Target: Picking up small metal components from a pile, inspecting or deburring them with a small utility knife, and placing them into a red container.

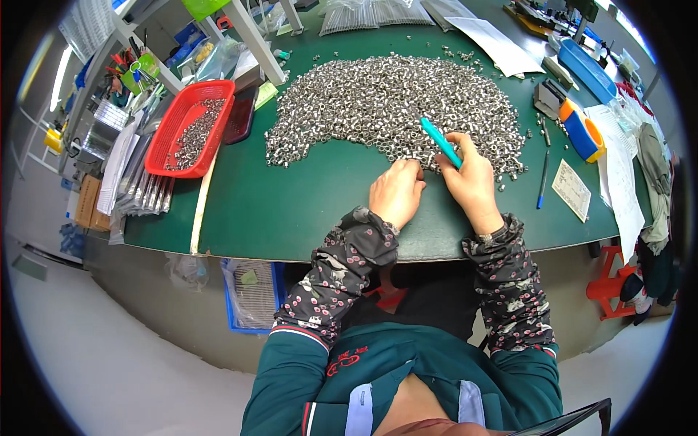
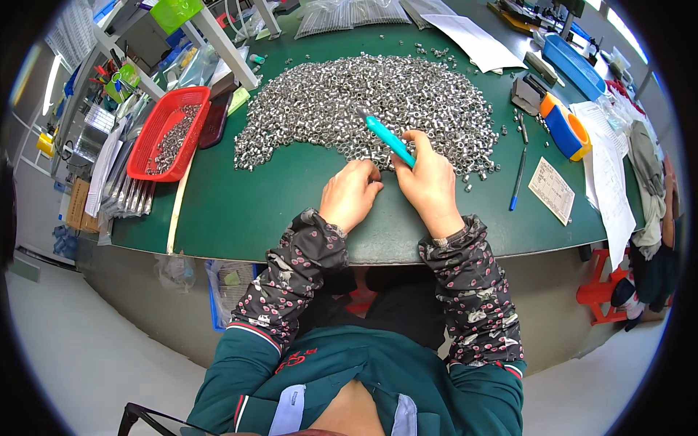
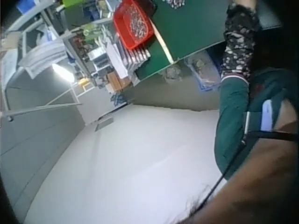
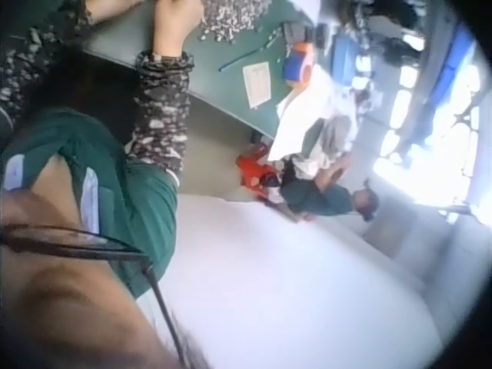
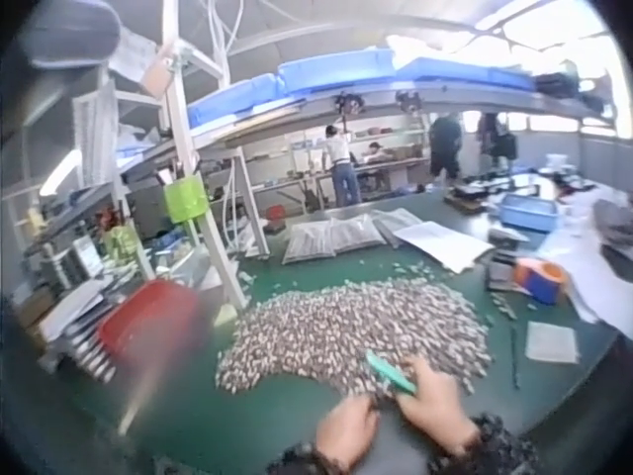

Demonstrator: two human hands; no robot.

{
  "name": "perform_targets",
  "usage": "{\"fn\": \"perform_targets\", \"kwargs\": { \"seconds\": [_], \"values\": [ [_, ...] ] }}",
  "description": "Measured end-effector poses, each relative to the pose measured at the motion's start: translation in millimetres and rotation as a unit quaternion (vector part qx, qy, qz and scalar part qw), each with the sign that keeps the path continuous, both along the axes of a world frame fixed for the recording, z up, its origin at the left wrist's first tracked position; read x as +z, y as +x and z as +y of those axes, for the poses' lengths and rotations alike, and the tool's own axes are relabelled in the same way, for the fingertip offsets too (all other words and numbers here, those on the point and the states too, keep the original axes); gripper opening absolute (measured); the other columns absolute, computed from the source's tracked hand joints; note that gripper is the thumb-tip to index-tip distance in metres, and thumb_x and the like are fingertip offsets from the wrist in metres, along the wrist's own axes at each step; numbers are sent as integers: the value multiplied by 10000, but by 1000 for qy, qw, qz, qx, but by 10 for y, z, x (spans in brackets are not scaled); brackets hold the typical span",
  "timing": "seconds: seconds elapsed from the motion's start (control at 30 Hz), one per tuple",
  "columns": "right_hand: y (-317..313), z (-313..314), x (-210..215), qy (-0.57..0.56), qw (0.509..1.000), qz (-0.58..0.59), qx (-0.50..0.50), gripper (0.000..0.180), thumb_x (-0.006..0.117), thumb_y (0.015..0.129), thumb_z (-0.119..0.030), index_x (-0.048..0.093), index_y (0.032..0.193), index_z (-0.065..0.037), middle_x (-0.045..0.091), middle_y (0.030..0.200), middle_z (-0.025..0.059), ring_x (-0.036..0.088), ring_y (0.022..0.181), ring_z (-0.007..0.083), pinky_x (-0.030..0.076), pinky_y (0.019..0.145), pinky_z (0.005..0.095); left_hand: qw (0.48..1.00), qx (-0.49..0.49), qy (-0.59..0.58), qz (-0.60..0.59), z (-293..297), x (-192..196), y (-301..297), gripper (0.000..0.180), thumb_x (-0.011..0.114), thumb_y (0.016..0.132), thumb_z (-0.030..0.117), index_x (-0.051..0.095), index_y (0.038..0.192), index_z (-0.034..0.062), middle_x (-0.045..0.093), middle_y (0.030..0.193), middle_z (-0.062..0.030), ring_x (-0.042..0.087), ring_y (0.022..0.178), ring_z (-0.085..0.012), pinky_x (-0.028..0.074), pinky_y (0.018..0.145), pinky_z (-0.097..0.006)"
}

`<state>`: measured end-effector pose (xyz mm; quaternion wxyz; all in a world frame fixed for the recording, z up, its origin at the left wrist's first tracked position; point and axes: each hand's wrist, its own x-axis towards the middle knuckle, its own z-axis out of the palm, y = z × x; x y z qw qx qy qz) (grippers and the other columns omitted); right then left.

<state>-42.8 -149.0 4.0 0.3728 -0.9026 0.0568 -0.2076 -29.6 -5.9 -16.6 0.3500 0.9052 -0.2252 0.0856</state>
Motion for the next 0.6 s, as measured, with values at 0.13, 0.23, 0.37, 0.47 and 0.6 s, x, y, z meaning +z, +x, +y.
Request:
{"fn": "perform_targets", "kwargs": {
  "seconds": [0.13, 0.23, 0.37, 0.47, 0.6],
  "values": [
    [-22, -1, 12, 0, 999, -17, 31, 301, 639, 737, -151, 530, 1016, -114, 584, 658, 141, 593, 657, 351, 447, 583, 431, 994, -36, -105, 23, 78, 76, 40, 124, 614, 767, 118, 549, 806, 20, 539, 743, -86, 547, 688, -215, 439, 635, -334],
    [-31, -5, -66, -46, 996, -61, 53, 320, 633, 708, -103, 527, 1010, -114, 590, 687, 140, 592, 674, 350, 445, 589, 435, 902, -62, -343, 255, 331, 144, 75, 108, 536, 882, 153, 506, 899, 51, 477, 666, 0, 408, 508, -50, 327, 428, -196],
    [-31, 78, 27, -59, 995, -54, 64, 313, 625, 681, -91, 514, 973, -107, 595, 694, 135, 590, 690, 348, 440, 591, 438, 789, -92, -514, 323, 753, 213, 108, 72, 481, 914, 114, 489, 966, 64, 503, 768, -20, 343, 488, -16, 275, 385, -139],
    [12, 173, 227, -34, 993, -19, 112, 311, 633, 694, -136, 496, 968, -88, 581, 703, 129, 592, 662, 322, 446, 586, 411, 760, -87, -565, 310, 939, 160, 133, 112, 501, 902, 103, 486, 998, 47, 515, 790, -32, 340, 477, -12, 281, 386, -142],
    [72, 249, 231, 28, 980, -33, 192, 287, 634, 738, -171, 505, 973, -66, 573, 743, 119, 590, 674, 300, 451, 601, 381, 727, -114, -605, 304, 1093, 58, 143, 112, 501, 900, 87, 515, 1006, 54, 535, 854, -57, 343, 505, -24, 292, 398, -141]
  ]
}}
